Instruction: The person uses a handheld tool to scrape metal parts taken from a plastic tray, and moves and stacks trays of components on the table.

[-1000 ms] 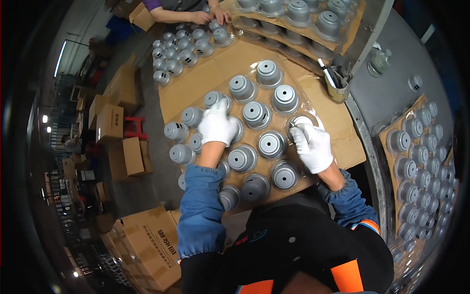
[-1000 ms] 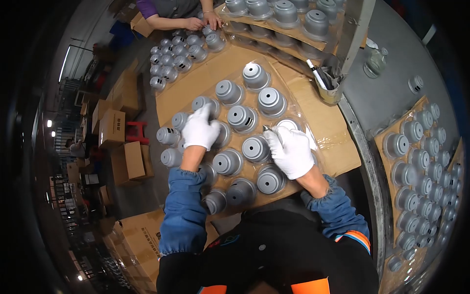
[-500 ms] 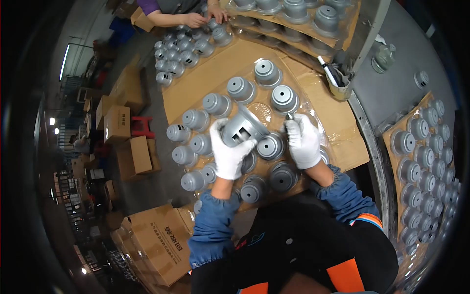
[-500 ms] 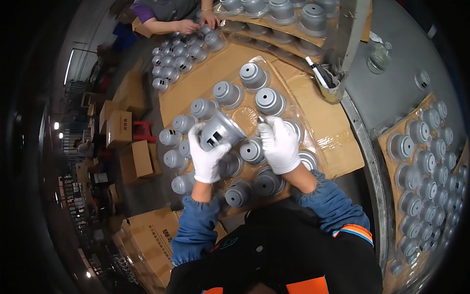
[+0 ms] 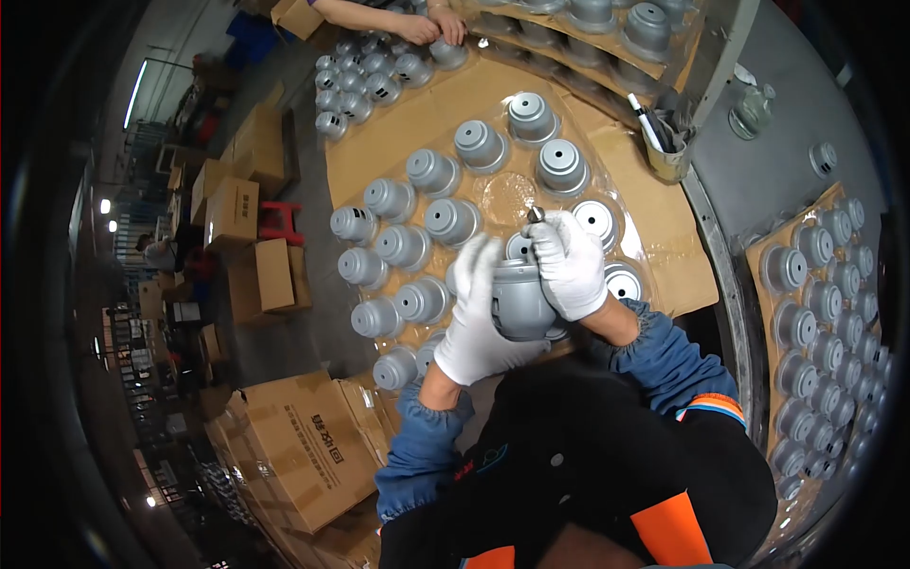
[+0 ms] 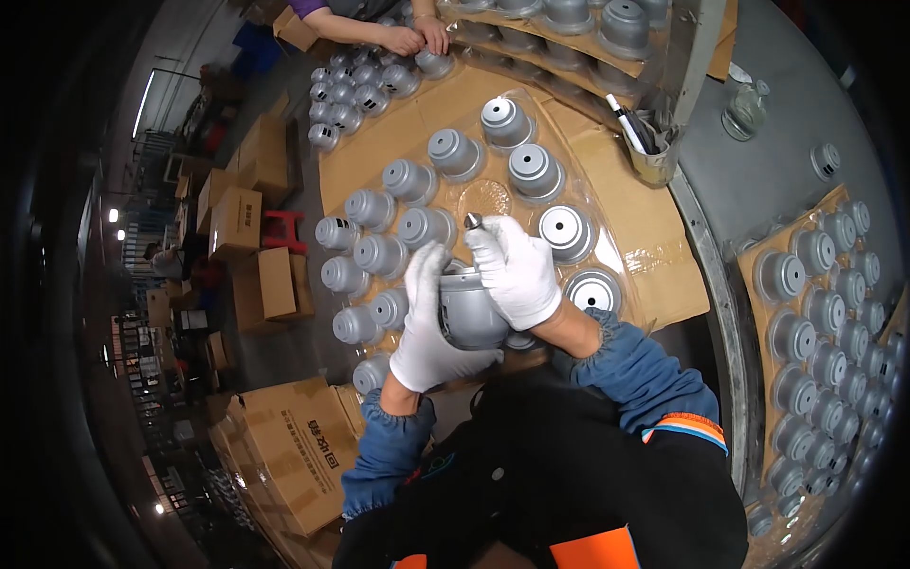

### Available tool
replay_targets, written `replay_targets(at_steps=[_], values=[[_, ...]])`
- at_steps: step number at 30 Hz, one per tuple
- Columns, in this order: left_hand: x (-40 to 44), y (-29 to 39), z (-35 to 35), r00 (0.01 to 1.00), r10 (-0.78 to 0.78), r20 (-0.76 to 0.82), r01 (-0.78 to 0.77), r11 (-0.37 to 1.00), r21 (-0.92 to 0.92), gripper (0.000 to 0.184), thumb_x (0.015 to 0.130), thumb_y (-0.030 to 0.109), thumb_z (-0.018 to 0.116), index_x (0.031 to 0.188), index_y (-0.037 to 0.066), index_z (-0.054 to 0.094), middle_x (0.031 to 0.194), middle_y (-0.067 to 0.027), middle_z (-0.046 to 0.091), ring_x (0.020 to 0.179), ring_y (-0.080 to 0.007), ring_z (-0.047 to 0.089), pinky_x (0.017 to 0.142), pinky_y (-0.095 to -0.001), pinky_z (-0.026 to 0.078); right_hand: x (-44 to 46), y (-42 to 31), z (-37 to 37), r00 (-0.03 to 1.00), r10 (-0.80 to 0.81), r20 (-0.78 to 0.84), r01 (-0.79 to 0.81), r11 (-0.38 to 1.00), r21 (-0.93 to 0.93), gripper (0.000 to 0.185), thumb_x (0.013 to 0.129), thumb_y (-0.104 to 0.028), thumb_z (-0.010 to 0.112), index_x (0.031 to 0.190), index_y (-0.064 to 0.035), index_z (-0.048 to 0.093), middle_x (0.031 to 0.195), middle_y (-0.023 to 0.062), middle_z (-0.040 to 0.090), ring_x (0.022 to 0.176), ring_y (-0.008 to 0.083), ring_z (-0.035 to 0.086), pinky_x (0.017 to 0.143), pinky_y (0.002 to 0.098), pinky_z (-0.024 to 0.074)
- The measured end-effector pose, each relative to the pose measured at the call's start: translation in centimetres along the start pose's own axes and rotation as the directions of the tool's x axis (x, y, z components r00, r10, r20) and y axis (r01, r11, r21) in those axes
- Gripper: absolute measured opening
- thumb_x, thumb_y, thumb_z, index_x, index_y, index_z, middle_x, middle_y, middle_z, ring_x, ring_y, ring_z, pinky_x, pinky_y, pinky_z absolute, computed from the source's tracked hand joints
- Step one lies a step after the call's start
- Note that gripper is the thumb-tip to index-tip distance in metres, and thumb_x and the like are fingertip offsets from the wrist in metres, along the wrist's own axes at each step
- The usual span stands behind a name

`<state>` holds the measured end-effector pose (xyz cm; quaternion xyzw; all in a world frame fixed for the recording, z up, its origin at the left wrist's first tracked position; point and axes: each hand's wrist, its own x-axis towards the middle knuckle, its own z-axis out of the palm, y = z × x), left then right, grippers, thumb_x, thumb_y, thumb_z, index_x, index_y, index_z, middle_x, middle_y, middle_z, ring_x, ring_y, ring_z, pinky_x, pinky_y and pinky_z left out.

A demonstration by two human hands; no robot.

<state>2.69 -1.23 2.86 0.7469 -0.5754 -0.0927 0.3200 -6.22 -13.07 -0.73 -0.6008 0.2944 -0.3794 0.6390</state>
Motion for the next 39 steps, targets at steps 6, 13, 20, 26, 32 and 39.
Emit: replay_targets(at_steps=[6, 13, 20, 26, 32, 39], values=[[-0.2, 0.1, 0.1, 0.989, 0.146, 0.034, -0.139, 0.979, -0.149, 0.092, 0.054, 0.014, 0.081, 0.129, -0.001, 0.032, 0.116, -0.0221, 0.043, 0.104, -0.0377, 0.049, 0.089, -0.0412, 0.043, -0.2, -1.2, -0.4, 0.998, -0.063, 0.004, 0.063, 0.994, -0.089, 0.025, 0.092, -0.023, 0.057, 0.092, 0.0016, 0.059, 0.061, 0.0147, 0.059, 0.053, 0.0217, 0.06, 0.051, 0.0311, 0.0456], [0.1, 1.8, -0.6, 0.992, 0.123, -0.013, -0.123, 0.978, -0.169, 0.084, 0.053, 0.014, 0.082, 0.123, 0.002, 0.038, 0.102, -0.0182, 0.047, 0.089, -0.0349, 0.052, 0.076, -0.0399, 0.045, -0.1, -1.4, -0.7, 1.0, -0.027, 0.014, 0.027, 1.0, -0.001, 0.025, 0.093, -0.023, 0.056, 0.092, 0.001, 0.059, 0.058, 0.0117, 0.057, 0.051, 0.0177, 0.057, 0.052, 0.0299, 0.0447], [-0.1, 1.5, -0.6, 0.993, 0.099, -0.062, -0.103, 0.993, -0.059, 0.077, 0.05, 0.012, 0.078, 0.118, 0.002, 0.043, 0.101, -0.0165, 0.05, 0.088, -0.0331, 0.052, 0.076, -0.0386, 0.045, 0.9, -1.7, -0.8, 0.865, -0.476, -0.157, 0.412, 0.853, -0.319, 0.018, 0.086, -0.018, 0.062, 0.095, -0.0023, 0.061, 0.076, 0.0121, 0.062, 0.067, 0.0256, 0.061, 0.06, 0.0344, 0.0468], [-0.2, 1.2, -2.0, 0.992, 0.094, -0.089, -0.088, 0.993, 0.074, 0.073, 0.049, 0.009, 0.073, 0.116, 0.003, 0.046, 0.1, -0.0157, 0.052, 0.088, -0.033, 0.051, 0.075, -0.0391, 0.045, 1.1, -6.2, -4.6, 0.748, -0.478, 0.461, 0.664, 0.514, -0.543, 0.01, 0.08, -0.02, 0.063, 0.084, -0.0117, 0.06, 0.067, 0.0042, 0.056, 0.063, 0.0257, 0.055, 0.06, 0.0371, 0.0402], [0.1, 1.7, -2.1, 0.99, 0.118, -0.082, -0.101, 0.979, 0.178, 0.069, 0.051, 0.009, 0.07, 0.117, 0.006, 0.049, 0.101, -0.0136, 0.054, 0.089, -0.034, 0.05, 0.074, -0.0406, 0.045, 0.3, -7.0, -4.5, 0.661, -0.418, 0.623, 0.75, 0.346, -0.564, 0.021, 0.072, -0.022, 0.069, 0.09, -0.012, 0.062, 0.058, 0.0012, 0.047, 0.056, 0.0211, 0.05, 0.055, 0.0337, 0.038], [0.3, 2.1, -2.3, 0.988, 0.143, -0.061, -0.119, 0.949, 0.293, 0.065, 0.049, 0.012, 0.073, 0.111, 0.007, 0.054, 0.091, -0.0119, 0.052, 0.082, -0.032, 0.05, 0.068, -0.0391, 0.045, 0.2, -6.9, -4.4, 0.651, -0.369, 0.663, 0.758, 0.286, -0.586, 0.014, 0.071, -0.018, 0.064, 0.082, -0.0129, 0.056, 0.06, 0.0005, 0.049, 0.057, 0.0199, 0.053, 0.059, 0.0347, 0.036]])
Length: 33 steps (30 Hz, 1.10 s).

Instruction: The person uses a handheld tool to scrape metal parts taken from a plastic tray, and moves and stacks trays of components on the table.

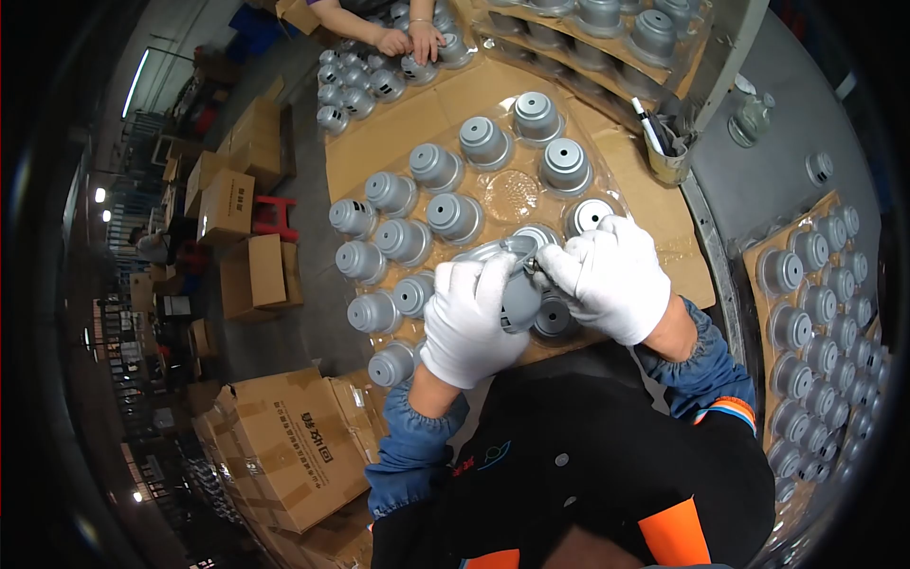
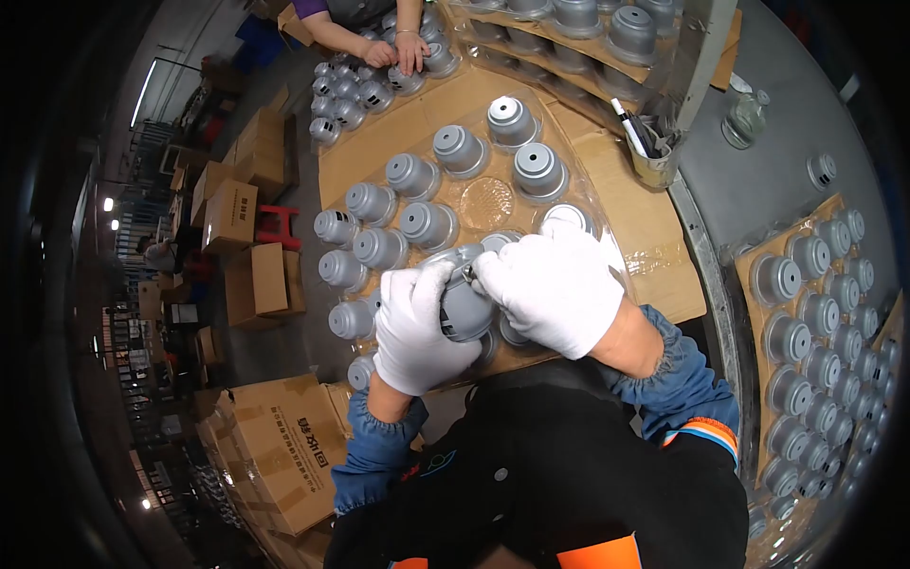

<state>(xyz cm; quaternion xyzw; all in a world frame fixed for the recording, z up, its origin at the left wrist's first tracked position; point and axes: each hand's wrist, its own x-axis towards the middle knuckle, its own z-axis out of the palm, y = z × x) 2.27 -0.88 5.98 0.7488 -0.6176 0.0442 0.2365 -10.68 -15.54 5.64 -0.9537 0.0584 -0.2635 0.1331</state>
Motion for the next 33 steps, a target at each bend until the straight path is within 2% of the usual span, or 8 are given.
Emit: replay_targets(at_steps=[11, 20, 22, 23, 25, 26, 30, 33], values=[[-0.2, -0.3, 0.6, 0.999, 0.041, 0.027, -0.044, 0.99, 0.137, 0.065, 0.046, 0.012, 0.069, 0.11, 0.01, 0.056, 0.091, -0.0083, 0.051, 0.083, -0.0304, 0.05, 0.066, -0.0383, 0.046, -0.2, 0.6, 0.1, 0.993, -0.017, 0.116, 0.02, 0.999, -0.028, 0.014, 0.075, -0.021, 0.064, 0.079, -0.0113, 0.055, 0.055, 0.0012, 0.048, 0.053, 0.022, 0.052, 0.054, 0.034, 0.0397], [-0.6, -1.3, 1.2, 0.988, 0.153, 0.029, -0.155, 0.953, 0.259, 0.065, 0.048, 0.012, 0.07, 0.112, 0.013, 0.057, 0.089, -0.0068, 0.049, 0.082, -0.0285, 0.05, 0.063, -0.0375, 0.045, -0.4, 1.6, 1.8, 0.938, 0.172, 0.301, -0.318, 0.772, 0.55, 0.029, 0.093, -0.029, 0.05, 0.076, -0.0071, 0.06, 0.051, 0.0102, 0.053, 0.047, 0.0249, 0.055, 0.044, 0.0343, 0.0397], [-0.8, -1.5, 1.6, 0.983, 0.181, 0.018, -0.178, 0.945, 0.276, 0.065, 0.049, 0.012, 0.07, 0.113, 0.013, 0.057, 0.09, -0.0067, 0.049, 0.082, -0.0283, 0.05, 0.063, -0.0374, 0.045, -0.1, 1.9, 1.3, 0.624, 0.193, 0.757, -0.778, 0.066, 0.625, 0.035, 0.095, -0.031, 0.048, 0.081, -0.0018, 0.062, 0.044, 0.0053, 0.043, 0.036, 0.0174, 0.043, 0.039, 0.0297, 0.0339], [-0.8, -1.7, 1.7, 0.981, 0.192, 0.001, -0.185, 0.945, 0.27, 0.065, 0.049, 0.013, 0.07, 0.113, 0.013, 0.057, 0.09, -0.0067, 0.049, 0.082, -0.0286, 0.05, 0.064, -0.0375, 0.045, -0.3, 2.2, 1.6, 0.624, 0.192, 0.758, -0.779, 0.067, 0.624, 0.035, 0.095, -0.031, 0.048, 0.081, -0.0018, 0.062, 0.044, 0.0053, 0.043, 0.036, 0.0174, 0.043, 0.039, 0.0297, 0.0339], [-0.7, -1.6, 1.7, 0.979, 0.201, -0.015, -0.19, 0.945, 0.264, 0.066, 0.049, 0.013, 0.071, 0.113, 0.012, 0.056, 0.091, -0.0067, 0.049, 0.082, -0.0288, 0.05, 0.065, -0.0377, 0.045, -0.8, 2.7, 2.3, 0.56, -0.104, 0.822, -0.664, -0.649, 0.37, 0.037, 0.096, -0.03, 0.048, 0.083, 0.0015, 0.062, 0.042, -0.0008, 0.034, 0.033, 0.011, 0.029, 0.037, 0.0258, 0.0287], [-0.4, -1.3, 1.5, 0.99, 0.14, -0.02, -0.135, 0.976, 0.173, 0.066, 0.049, 0.013, 0.072, 0.113, 0.011, 0.055, 0.092, -0.007, 0.049, 0.082, -0.0291, 0.05, 0.066, -0.0377, 0.045, -0.7, 2.4, 1.9, 0.541, -0.081, 0.837, -0.641, -0.685, 0.348, 0.035, 0.096, -0.027, 0.047, 0.079, 0.0015, 0.059, 0.039, -0.0021, 0.032, 0.03, 0.0085, 0.026, 0.035, 0.0234, 0.0297], [0.3, -1.3, 1.7, 1.0, -0.005, -0.021, 0.002, 0.99, -0.139, 0.071, 0.048, 0.01, 0.075, 0.114, 0.006, 0.049, 0.094, -0.0101, 0.05, 0.083, -0.0314, 0.051, 0.07, -0.0383, 0.045, -0.4, 1.7, 1.3, 0.641, 0.372, 0.672, -0.44, -0.54, 0.718, 0.032, 0.096, -0.027, 0.049, 0.078, -0.0009, 0.055, 0.042, -0.0003, 0.037, 0.031, 0.0107, 0.03, 0.036, 0.0256, 0.0301], [0.4, -0.9, 1.7, 0.997, -0.074, 0.014, 0.074, 0.952, -0.296, 0.073, 0.047, 0.009, 0.076, 0.114, 0.004, 0.047, 0.095, -0.0136, 0.05, 0.084, -0.0331, 0.051, 0.071, -0.0386, 0.044, -0.3, 2.4, 2.4, 0.671, 0.7, 0.245, -0.597, 0.313, 0.739, 0.029, 0.093, -0.029, 0.05, 0.087, -0.0026, 0.061, 0.06, 0.0102, 0.058, 0.053, 0.0212, 0.057, 0.053, 0.032, 0.0454]])
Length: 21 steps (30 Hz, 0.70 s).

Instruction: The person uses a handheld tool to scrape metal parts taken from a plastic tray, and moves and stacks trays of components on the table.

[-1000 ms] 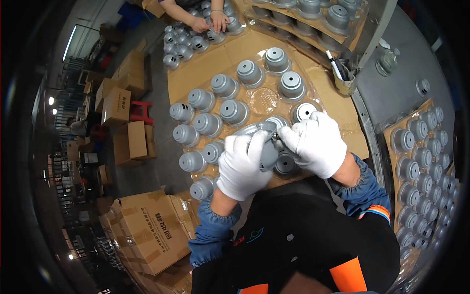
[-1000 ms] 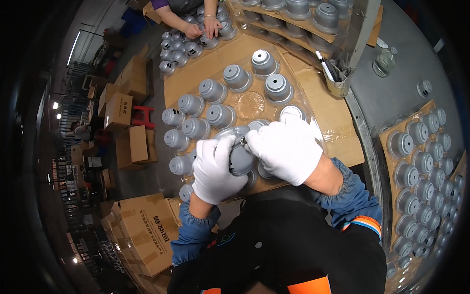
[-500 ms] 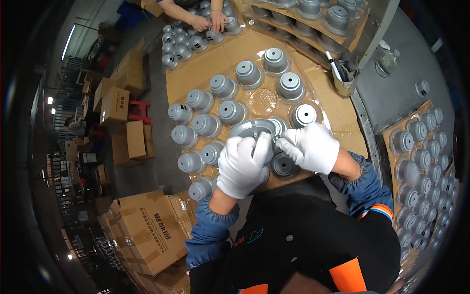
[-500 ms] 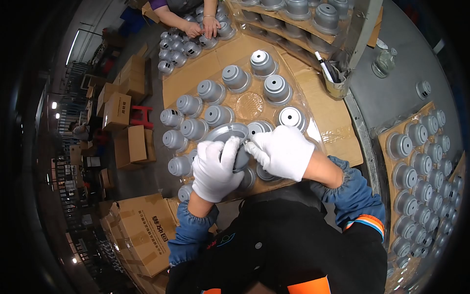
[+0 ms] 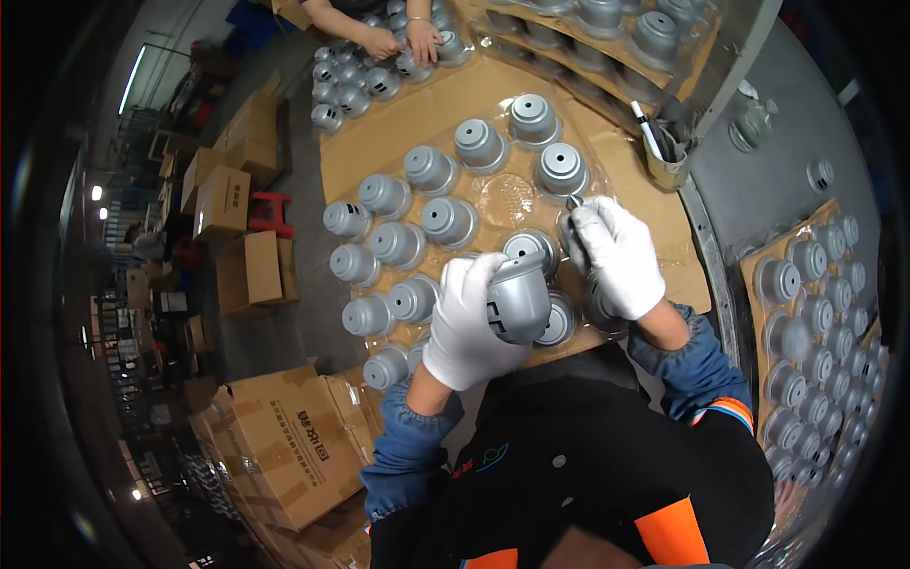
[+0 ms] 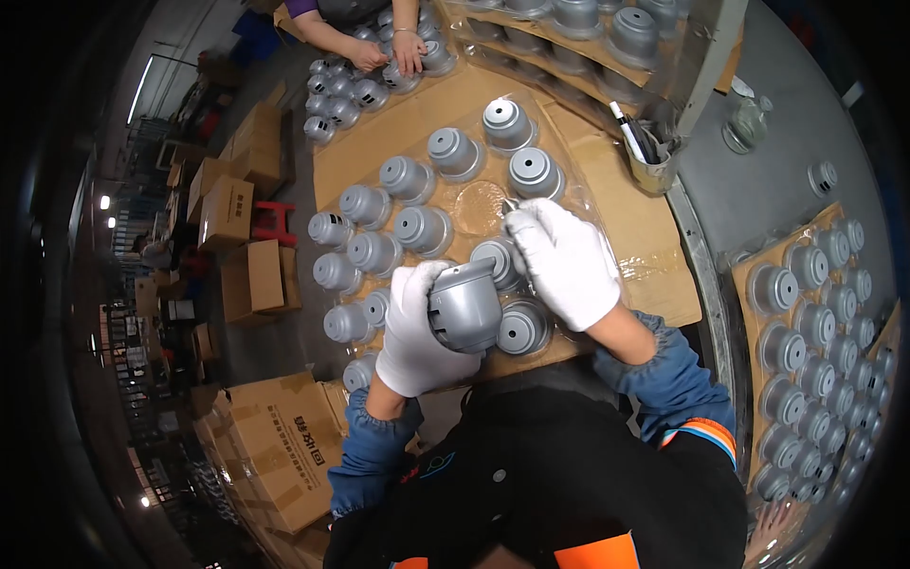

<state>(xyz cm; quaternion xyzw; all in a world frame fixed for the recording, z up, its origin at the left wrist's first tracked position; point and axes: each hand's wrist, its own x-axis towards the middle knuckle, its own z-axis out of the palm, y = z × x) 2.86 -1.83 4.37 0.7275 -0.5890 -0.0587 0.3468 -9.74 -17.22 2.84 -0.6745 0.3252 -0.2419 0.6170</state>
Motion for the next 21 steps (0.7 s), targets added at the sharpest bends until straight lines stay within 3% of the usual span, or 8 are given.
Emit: replay_targets(at_steps=[3, 4, 8, 11, 16, 19, 20, 21], values=[[0.7, 0.6, 0.0, 0.997, -0.032, 0.066, 0.038, 0.995, -0.089, 0.071, 0.053, 0.014, 0.076, 0.116, 0.001, 0.045, 0.095, -0.0171, 0.052, 0.084, -0.036, 0.049, 0.072, -0.0423, 0.043, 0.7, -0.3, 1.4, 0.81, -0.564, -0.159, 0.48, 0.795, -0.371, 0.013, 0.084, -0.019, 0.06, 0.089, -0.0074, 0.064, 0.074, 0.0134, 0.064, 0.069, 0.0315, 0.061, 0.063, 0.038, 0.0475], [0.9, 0.7, 0.4, 0.997, -0.027, 0.07, 0.034, 0.995, -0.093, 0.071, 0.053, 0.014, 0.076, 0.116, 0.001, 0.045, 0.095, -0.0171, 0.052, 0.084, -0.036, 0.049, 0.072, -0.0423, 0.043, 0.7, -0.9, 1.6, 0.806, -0.585, -0.086, 0.505, 0.757, -0.416, 0.012, 0.083, -0.021, 0.06, 0.083, -0.0091, 0.063, 0.073, 0.0111, 0.064, 0.07, 0.03, 0.061, 0.064, 0.0401, 0.0467], [1.4, 0.6, 1.8, 0.986, 0.122, 0.112, -0.124, 0.992, 0.003, 0.067, 0.052, 0.014, 0.075, 0.112, 0.002, 0.047, 0.093, -0.0166, 0.051, 0.084, -0.0371, 0.05, 0.071, -0.0423, 0.043, 1.9, -0.3, 2.4, 0.804, -0.587, 0.096, 0.526, 0.627, -0.574, 0.015, 0.083, -0.025, 0.06, 0.075, -0.0122, 0.059, 0.063, 0.0075, 0.058, 0.064, 0.0278, 0.059, 0.06, 0.0409, 0.0447], [2.4, 0.4, 1.4, 0.989, -0.029, 0.143, 0.044, 0.994, -0.101, 0.073, 0.049, 0.015, 0.077, 0.116, 0.004, 0.047, 0.096, -0.0159, 0.051, 0.088, -0.0356, 0.052, 0.076, -0.041, 0.044, 3.9, 1.6, 1.0, 0.79, -0.605, -0.101, 0.369, 0.599, -0.711, 0.02, 0.085, -0.027, 0.059, 0.074, -0.0114, 0.058, 0.059, 0.0095, 0.056, 0.058, 0.0302, 0.057, 0.057, 0.0418, 0.0441], [5.6, -7.8, 2.7, 0.934, -0.352, 0.068, 0.357, 0.897, -0.261, 0.09, 0.044, 0.013, 0.08, 0.126, 0.002, 0.044, 0.112, -0.0143, 0.054, 0.1, -0.0289, 0.056, 0.086, -0.0371, 0.048, 3.8, 4.8, -2.0, 0.865, -0.479, -0.153, 0.272, 0.701, -0.659, 0.021, 0.087, -0.028, 0.057, 0.074, -0.0105, 0.058, 0.061, 0.0117, 0.057, 0.06, 0.0325, 0.058, 0.057, 0.043, 0.0452], [8.9, -10.5, 4.1, 0.737, -0.596, 0.319, 0.661, 0.538, -0.523, 0.079, 0.052, 0.007, 0.076, 0.125, 0.0, 0.046, 0.103, -0.0127, 0.06, 0.091, -0.026, 0.061, 0.075, -0.0381, 0.053, 3.0, 5.5, -3.1, 0.877, -0.442, -0.19, 0.249, 0.754, -0.607, 0.022, 0.087, -0.027, 0.057, 0.074, -0.0101, 0.058, 0.062, 0.0127, 0.058, 0.061, 0.0333, 0.059, 0.056, 0.0429, 0.0457], [9.7, -10.5, 4.4, 0.649, -0.644, 0.405, 0.734, 0.388, -0.557, 0.074, 0.056, 0.004, 0.074, 0.124, 0.0, 0.047, 0.1, -0.0119, 0.062, 0.088, -0.0245, 0.063, 0.071, -0.0383, 0.055, 2.8, 5.7, -3.5, 0.88, -0.429, -0.204, 0.238, 0.77, -0.592, 0.022, 0.087, -0.027, 0.058, 0.074, -0.0097, 0.058, 0.062, 0.0133, 0.059, 0.061, 0.0337, 0.059, 0.056, 0.0429, 0.0459], [10.2, -11.1, 4.8, 0.59, -0.652, 0.477, 0.802, 0.404, -0.44, 0.068, 0.064, 0.007, 0.07, 0.127, 0.0, 0.045, 0.104, -0.0124, 0.062, 0.085, -0.0219, 0.064, 0.064, -0.0384, 0.056, 2.6, 5.8, -4.0, 0.893, -0.404, -0.197, 0.222, 0.777, -0.589, 0.021, 0.087, -0.027, 0.058, 0.075, -0.0092, 0.059, 0.063, 0.0138, 0.059, 0.06, 0.0342, 0.06, 0.056, 0.043, 0.0464]])
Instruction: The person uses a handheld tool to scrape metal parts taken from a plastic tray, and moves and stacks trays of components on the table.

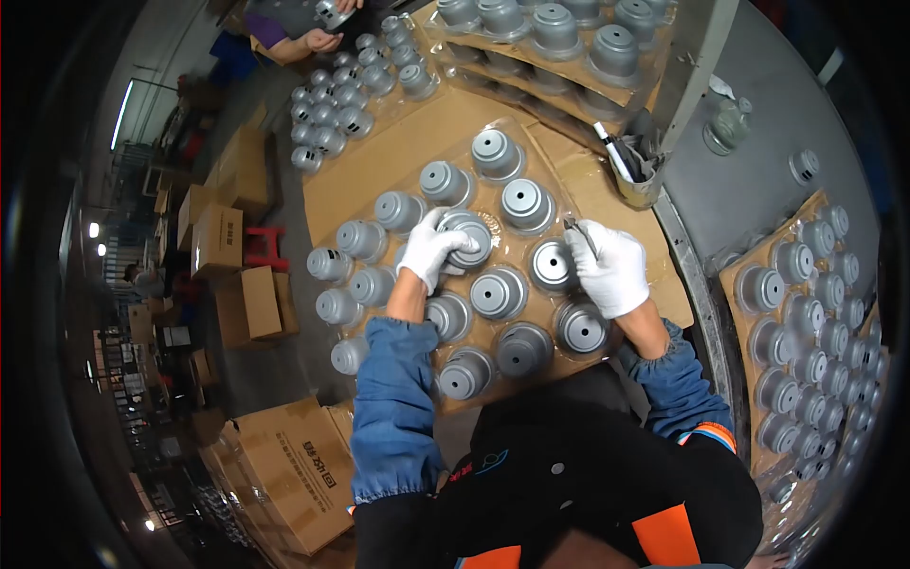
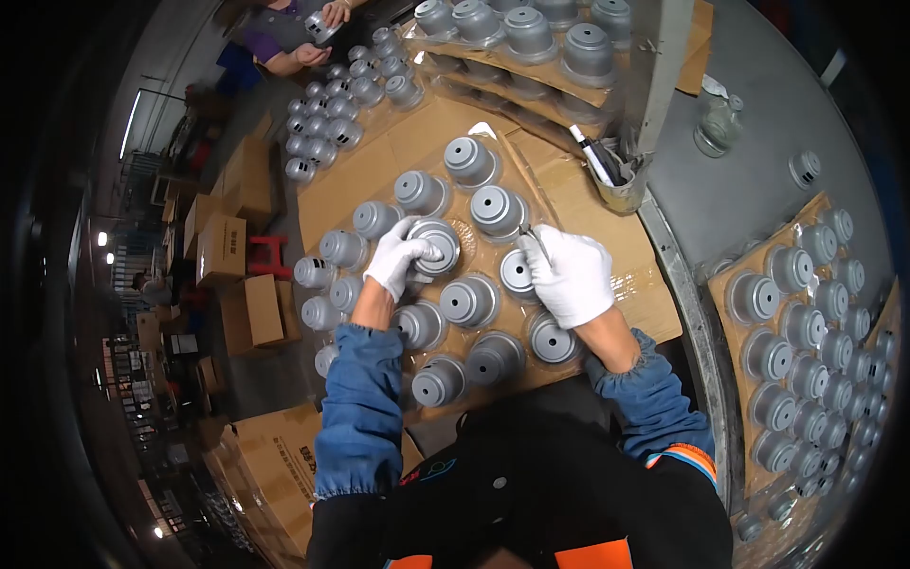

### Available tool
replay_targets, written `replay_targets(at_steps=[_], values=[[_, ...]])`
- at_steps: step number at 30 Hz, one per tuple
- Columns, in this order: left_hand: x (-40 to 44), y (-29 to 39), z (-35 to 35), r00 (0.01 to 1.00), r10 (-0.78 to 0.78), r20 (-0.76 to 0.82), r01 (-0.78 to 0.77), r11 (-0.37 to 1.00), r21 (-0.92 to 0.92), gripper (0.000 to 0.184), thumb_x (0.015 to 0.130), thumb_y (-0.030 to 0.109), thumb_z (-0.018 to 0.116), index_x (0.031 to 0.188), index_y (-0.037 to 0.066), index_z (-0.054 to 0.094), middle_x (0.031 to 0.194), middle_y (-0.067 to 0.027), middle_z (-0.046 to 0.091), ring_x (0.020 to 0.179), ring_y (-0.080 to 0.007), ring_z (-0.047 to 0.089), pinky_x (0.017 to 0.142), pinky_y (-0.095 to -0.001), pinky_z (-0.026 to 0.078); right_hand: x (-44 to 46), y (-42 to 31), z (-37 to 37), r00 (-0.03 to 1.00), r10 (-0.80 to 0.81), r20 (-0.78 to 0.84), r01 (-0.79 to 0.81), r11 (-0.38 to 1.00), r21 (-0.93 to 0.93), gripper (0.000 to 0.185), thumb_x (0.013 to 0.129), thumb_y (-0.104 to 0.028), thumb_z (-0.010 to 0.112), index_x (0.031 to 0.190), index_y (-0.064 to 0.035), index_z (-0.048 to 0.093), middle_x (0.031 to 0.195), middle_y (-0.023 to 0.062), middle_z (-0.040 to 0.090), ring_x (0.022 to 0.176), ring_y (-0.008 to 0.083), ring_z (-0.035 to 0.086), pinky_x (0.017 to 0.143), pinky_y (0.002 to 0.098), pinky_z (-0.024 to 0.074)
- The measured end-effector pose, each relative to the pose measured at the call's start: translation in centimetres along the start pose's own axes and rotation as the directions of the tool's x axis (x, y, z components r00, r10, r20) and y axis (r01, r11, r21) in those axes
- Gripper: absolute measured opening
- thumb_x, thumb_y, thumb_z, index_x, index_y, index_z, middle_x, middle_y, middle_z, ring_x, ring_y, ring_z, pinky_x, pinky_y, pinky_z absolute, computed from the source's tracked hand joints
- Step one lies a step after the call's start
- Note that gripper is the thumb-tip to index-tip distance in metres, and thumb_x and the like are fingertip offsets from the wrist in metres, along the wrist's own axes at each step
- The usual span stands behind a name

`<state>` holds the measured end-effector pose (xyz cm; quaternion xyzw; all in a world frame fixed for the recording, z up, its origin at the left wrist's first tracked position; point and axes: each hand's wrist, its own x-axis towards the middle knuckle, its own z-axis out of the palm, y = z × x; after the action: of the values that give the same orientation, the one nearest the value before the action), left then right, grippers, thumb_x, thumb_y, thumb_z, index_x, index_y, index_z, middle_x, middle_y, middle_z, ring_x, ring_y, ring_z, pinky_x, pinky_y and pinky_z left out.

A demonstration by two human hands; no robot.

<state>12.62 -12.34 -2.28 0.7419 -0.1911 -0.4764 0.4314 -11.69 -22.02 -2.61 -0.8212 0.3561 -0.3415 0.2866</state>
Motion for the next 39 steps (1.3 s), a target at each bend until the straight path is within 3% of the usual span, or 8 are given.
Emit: replay_targets(at_steps=[9, 12, 15, 23, 30, 35, 38, 39], values=[[3.3, -1.0, 0.2, 0.985, -0.165, 0.042, 0.162, 0.984, 0.079, 0.059, 0.076, 0.017, 0.06, 0.132, 0.002, 0.047, 0.104, -0.015, 0.064, 0.084, -0.0247, 0.065, 0.067, -0.0385, 0.054, -0.7, 2.0, -0.8, 0.997, -0.025, -0.074, 0.031, 0.996, 0.081, 0.013, 0.083, -0.02, 0.063, 0.086, -0.0065, 0.064, 0.067, 0.0155, 0.062, 0.062, 0.0346, 0.061, 0.058, 0.0418, 0.0481], [2.6, -1.0, 1.5, 0.943, 0.291, -0.163, 0.053, 0.35, 0.935, 0.054, 0.077, 0.023, 0.056, 0.129, 0.009, 0.05, 0.108, -0.0211, 0.06, 0.092, -0.0377, 0.06, 0.086, -0.0413, 0.047, -0.6, 2.1, -1.2, 1.0, 0.005, -0.016, -0.003, 0.991, 0.137, 0.011, 0.082, -0.011, 0.064, 0.086, -0.0008, 0.065, 0.07, 0.0172, 0.063, 0.066, 0.0339, 0.063, 0.059, 0.0382, 0.0495], [1.4, 0.4, 4.1, 0.693, 0.714, 0.094, -0.365, 0.235, 0.901, 0.051, 0.075, 0.027, 0.059, 0.123, 0.01, 0.053, 0.113, -0.0154, 0.059, 0.105, -0.0346, 0.055, 0.088, -0.0417, 0.047, -1.0, 2.5, -0.6, 0.997, 0.063, -0.046, -0.053, 0.981, 0.186, 0.015, 0.084, -0.016, 0.062, 0.092, -0.0035, 0.063, 0.078, 0.0176, 0.064, 0.072, 0.0354, 0.062, 0.065, 0.0417, 0.0495], [5.0, 2.0, 9.7, 0.874, 0.44, 0.205, -0.382, 0.363, 0.85, 0.069, 0.058, 0.023, 0.072, 0.122, 0.006, 0.05, 0.121, -0.0166, 0.05, 0.11, -0.0357, 0.051, 0.093, -0.0401, 0.044, -2.3, 2.5, -0.1, 0.979, 0.203, 0.02, -0.198, 0.917, 0.346, 0.02, 0.086, -0.011, 0.057, 0.102, 0.0008, 0.059, 0.087, 0.0202, 0.064, 0.08, 0.0366, 0.062, 0.071, 0.041, 0.0497], [-3.1, 0.9, 6.7, 0.509, 0.857, -0.079, -0.63, 0.434, 0.644, 0.069, 0.05, 0.013, 0.08, 0.109, 0.004, 0.047, 0.107, -0.0157, 0.047, 0.103, -0.0326, 0.049, 0.09, -0.0407, 0.042, -1.8, 0.2, 0.3, 0.919, 0.395, -0.017, -0.311, 0.749, 0.585, 0.017, 0.093, -0.009, 0.05, 0.102, 0.0031, 0.057, 0.075, 0.0117, 0.062, 0.064, 0.0158, 0.06, 0.059, 0.0286, 0.0479], [-10.5, 0.9, 8.0, 0.791, 0.496, -0.357, -0.487, 0.865, 0.124, 0.076, 0.052, 0.008, 0.081, 0.117, 0.005, 0.04, 0.112, -0.0113, 0.044, 0.105, -0.0237, 0.049, 0.089, -0.0368, 0.044, -1.6, -3.8, 2.0, 0.929, 0.368, 0.041, -0.272, 0.603, 0.75, 0.017, 0.094, -0.009, 0.047, 0.102, 0.0034, 0.055, 0.077, 0.0092, 0.062, 0.066, 0.015, 0.058, 0.061, 0.0277, 0.0472], [-11.4, -1.3, 7.4, 0.371, 0.905, -0.209, -0.575, 0.401, 0.713, 0.068, 0.051, 0.005, 0.077, 0.11, 0.01, 0.043, 0.109, -0.0121, 0.043, 0.104, -0.032, 0.049, 0.089, -0.0418, 0.042, -1.8, -5.9, 2.7, 0.922, 0.382, 0.054, -0.266, 0.527, 0.807, 0.017, 0.095, -0.009, 0.044, 0.098, 0.0023, 0.056, 0.076, 0.0049, 0.059, 0.07, 0.0109, 0.055, 0.065, 0.0258, 0.0456], [-11.9, -1.5, 7.0, 0.368, 0.904, -0.217, -0.571, 0.404, 0.714, 0.068, 0.051, 0.005, 0.077, 0.11, 0.01, 0.043, 0.109, -0.0121, 0.043, 0.104, -0.032, 0.049, 0.089, -0.0418, 0.042, -2.0, -6.3, 2.9, 0.925, 0.375, 0.059, -0.266, 0.528, 0.806, 0.017, 0.095, -0.009, 0.044, 0.098, 0.0023, 0.056, 0.076, 0.0049, 0.059, 0.07, 0.0109, 0.055, 0.065, 0.0258, 0.0456]])
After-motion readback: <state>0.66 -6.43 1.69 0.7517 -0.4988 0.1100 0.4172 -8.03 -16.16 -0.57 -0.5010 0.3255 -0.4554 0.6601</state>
